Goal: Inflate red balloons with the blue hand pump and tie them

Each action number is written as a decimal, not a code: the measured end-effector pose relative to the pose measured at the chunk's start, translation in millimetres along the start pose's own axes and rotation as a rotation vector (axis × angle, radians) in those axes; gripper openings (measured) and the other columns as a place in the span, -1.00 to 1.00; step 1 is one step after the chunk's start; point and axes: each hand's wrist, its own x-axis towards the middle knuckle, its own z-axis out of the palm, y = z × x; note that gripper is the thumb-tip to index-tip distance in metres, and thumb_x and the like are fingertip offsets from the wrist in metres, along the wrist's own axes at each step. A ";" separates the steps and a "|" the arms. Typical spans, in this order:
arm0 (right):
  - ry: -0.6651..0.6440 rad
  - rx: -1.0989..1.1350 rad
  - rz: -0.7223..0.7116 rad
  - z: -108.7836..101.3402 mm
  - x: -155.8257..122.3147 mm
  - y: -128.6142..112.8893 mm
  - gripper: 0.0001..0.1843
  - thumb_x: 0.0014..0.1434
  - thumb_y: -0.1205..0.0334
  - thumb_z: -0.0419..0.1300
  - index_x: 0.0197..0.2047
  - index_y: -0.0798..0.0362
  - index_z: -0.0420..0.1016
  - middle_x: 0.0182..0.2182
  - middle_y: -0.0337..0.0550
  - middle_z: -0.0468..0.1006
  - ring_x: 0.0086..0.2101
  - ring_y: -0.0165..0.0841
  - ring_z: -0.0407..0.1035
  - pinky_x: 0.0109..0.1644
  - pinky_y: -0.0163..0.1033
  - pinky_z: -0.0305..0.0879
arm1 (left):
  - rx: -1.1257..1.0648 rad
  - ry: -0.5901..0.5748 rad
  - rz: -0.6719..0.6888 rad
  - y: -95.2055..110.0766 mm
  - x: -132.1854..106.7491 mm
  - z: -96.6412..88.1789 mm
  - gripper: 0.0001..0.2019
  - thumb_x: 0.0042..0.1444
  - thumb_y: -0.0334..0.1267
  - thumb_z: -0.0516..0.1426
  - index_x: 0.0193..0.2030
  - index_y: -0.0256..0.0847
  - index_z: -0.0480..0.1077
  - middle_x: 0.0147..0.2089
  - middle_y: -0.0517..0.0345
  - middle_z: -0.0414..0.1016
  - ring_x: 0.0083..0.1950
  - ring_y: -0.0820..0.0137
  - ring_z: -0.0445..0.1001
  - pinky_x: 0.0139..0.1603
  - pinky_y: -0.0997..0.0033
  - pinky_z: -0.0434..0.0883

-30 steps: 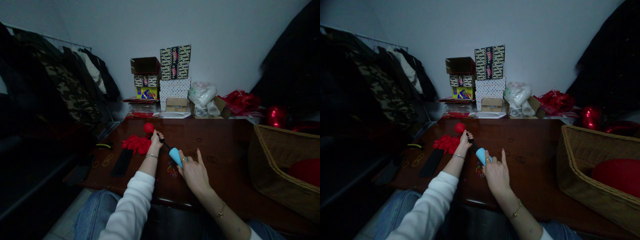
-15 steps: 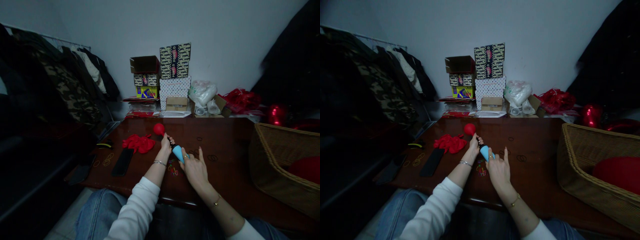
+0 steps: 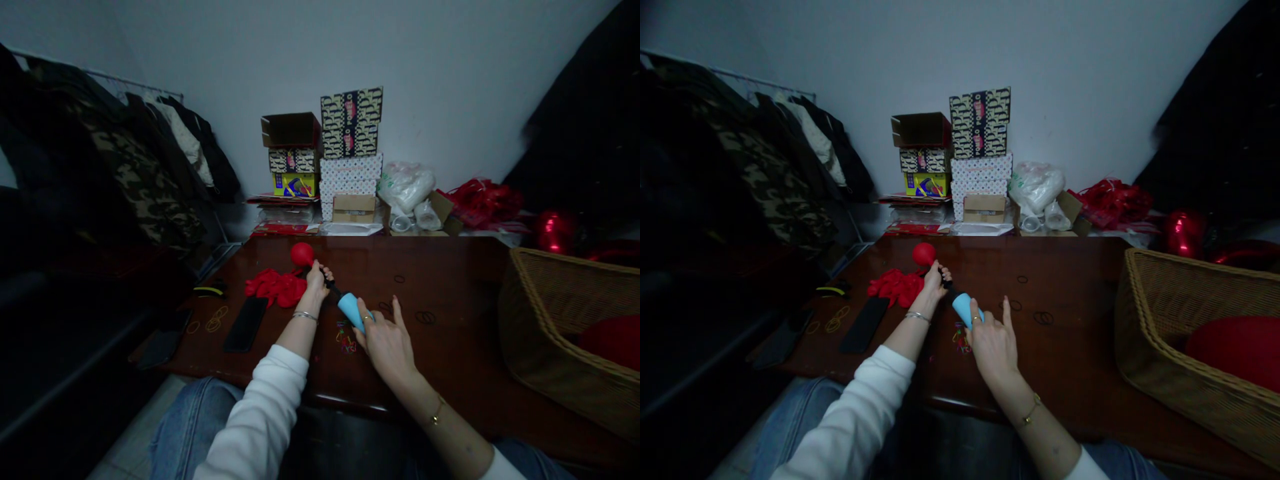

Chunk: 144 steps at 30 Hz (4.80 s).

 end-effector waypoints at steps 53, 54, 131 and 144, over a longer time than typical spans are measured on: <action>-0.006 -0.008 -0.053 -3.9 -4.2 4.5 -0.45 0.26 0.06 0.04 0.28 0.05 0.21 -0.33 -0.18 0.58 -0.45 -0.38 0.45 0.38 0.07 -0.37 | 0.023 0.098 0.081 34.1 14.4 -18.9 -0.67 0.34 -0.18 -0.11 -0.48 -0.18 0.06 -0.66 0.37 0.03 -0.71 0.61 0.05 -0.68 0.65 0.01; -0.006 -0.009 -0.051 -2.3 -3.5 4.2 -0.45 0.27 0.05 0.03 0.28 0.06 0.21 -0.33 -0.18 0.58 -0.45 -0.38 0.45 0.37 0.07 -0.37 | 0.027 0.094 0.077 29.0 12.4 -18.2 -0.67 0.33 -0.17 -0.09 -0.48 -0.18 0.07 -0.65 0.37 0.03 -0.71 0.61 0.05 -0.67 0.64 0.01; -0.039 -0.001 0.022 -24.7 -12.3 -5.5 -0.45 0.27 0.09 0.02 0.25 0.18 0.24 -0.31 -0.09 0.60 -0.45 -0.37 0.48 0.37 0.04 -0.26 | 0.092 0.036 0.000 -7.8 -26.4 0.1 -0.67 0.31 -0.12 -0.05 -0.47 -0.19 0.13 -0.64 0.31 0.14 -0.69 0.56 0.15 -0.64 0.58 0.12; -0.052 0.040 0.045 -19.6 6.5 -24.8 -0.42 0.23 0.10 0.08 0.25 0.23 0.24 -0.32 -0.05 0.60 -0.42 -0.34 0.50 0.36 0.01 -0.26 | 0.176 0.012 -0.031 -10.0 -30.2 -5.4 -0.68 0.30 -0.14 -0.05 -0.47 -0.19 0.13 -0.65 0.30 0.15 -0.70 0.56 0.16 -0.65 0.58 0.14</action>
